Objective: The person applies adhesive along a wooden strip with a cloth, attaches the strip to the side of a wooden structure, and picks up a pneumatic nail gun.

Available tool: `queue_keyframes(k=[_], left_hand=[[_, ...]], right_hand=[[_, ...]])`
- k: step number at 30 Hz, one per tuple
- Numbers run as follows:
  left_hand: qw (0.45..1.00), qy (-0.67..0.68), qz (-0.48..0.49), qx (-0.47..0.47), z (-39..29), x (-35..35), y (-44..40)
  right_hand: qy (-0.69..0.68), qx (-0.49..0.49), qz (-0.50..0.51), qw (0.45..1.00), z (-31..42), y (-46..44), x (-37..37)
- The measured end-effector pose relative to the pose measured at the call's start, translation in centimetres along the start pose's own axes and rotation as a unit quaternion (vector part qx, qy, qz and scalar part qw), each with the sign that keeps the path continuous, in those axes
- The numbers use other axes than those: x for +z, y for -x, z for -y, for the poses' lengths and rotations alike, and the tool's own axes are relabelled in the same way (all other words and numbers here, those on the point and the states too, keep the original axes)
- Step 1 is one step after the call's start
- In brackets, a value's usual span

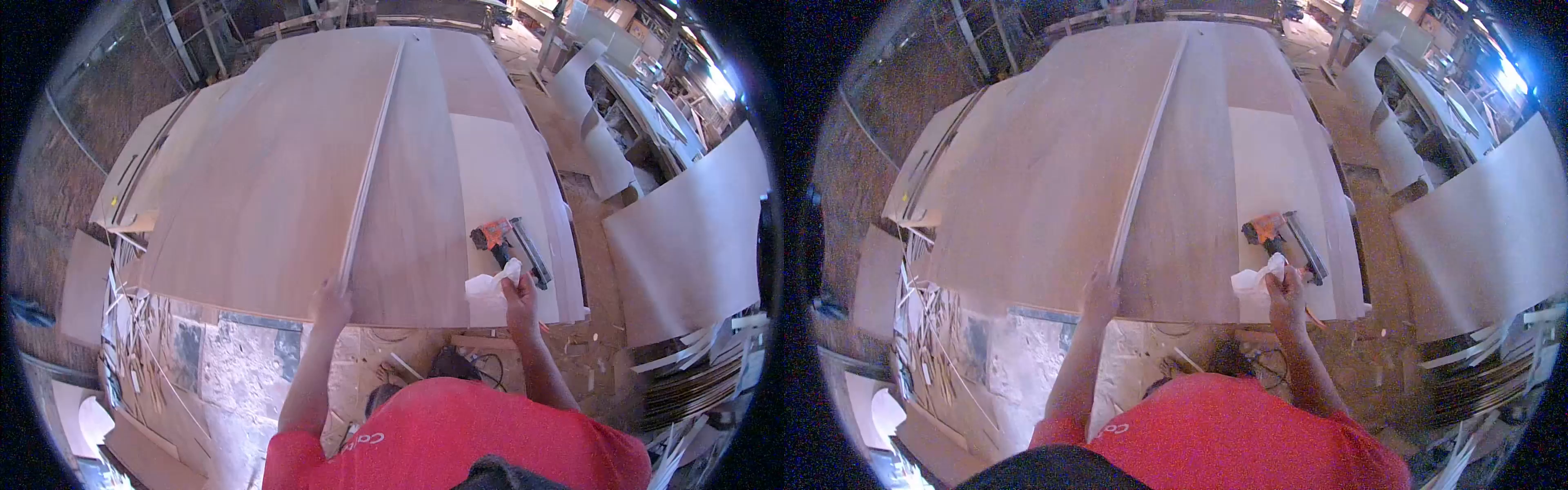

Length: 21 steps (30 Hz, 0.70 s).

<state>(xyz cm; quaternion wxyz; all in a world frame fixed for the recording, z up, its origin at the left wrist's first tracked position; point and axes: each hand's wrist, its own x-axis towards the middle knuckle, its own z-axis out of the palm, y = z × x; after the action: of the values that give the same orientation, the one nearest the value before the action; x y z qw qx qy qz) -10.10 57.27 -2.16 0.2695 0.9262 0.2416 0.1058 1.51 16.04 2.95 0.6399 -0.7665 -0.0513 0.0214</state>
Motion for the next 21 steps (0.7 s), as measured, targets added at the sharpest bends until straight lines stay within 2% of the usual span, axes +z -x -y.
queue_keyframes(k=[2, 4, 6, 9, 14, 16, 18, 20, 21], left_hand=[[0.998, 0.016, 0.056, -0.028, 4.4, -2.4, 2.3], [0.988, -0.121, 0.094, 0.002, 8.5, -5.4, 3.9], [0.985, -0.151, 0.072, -0.038, 8.7, -8.2, 5.3], [0.990, -0.115, 0.045, -0.072, 9.8, -9.0, 5.2], [0.986, -0.113, 0.087, -0.089, 10.1, -7.8, 2.1], [0.985, -0.094, 0.055, -0.131, 11.1, -6.7, 0.6], [0.986, -0.115, 0.045, -0.115, 11.3, -5.7, -0.9], [0.985, -0.136, 0.037, -0.097, 11.5, -4.9, -2.7], [0.988, -0.131, 0.016, -0.080, 12.0, -4.0, -3.9]], right_hand=[[-0.015, 0.004, -0.009, 1.000, 0.7, -0.6, 0.1], [-0.030, 0.014, -0.022, 0.999, 2.5, -1.1, 0.4], [-0.169, 0.018, -0.027, 0.985, 5.3, -2.1, 1.5], [-0.228, 0.047, 0.001, 0.972, 6.0, -4.8, 1.8], [-0.290, 0.011, 0.023, 0.957, 5.6, -7.7, 1.9], [-0.286, 0.010, 0.023, 0.958, 5.4, -8.5, 0.6], [-0.286, 0.017, 0.018, 0.958, 4.5, -8.9, -0.7], [-0.345, 0.084, -0.005, 0.935, 3.4, -9.7, -2.2], [-0.346, 0.085, -0.016, 0.934, 4.1, -9.6, -2.9]])
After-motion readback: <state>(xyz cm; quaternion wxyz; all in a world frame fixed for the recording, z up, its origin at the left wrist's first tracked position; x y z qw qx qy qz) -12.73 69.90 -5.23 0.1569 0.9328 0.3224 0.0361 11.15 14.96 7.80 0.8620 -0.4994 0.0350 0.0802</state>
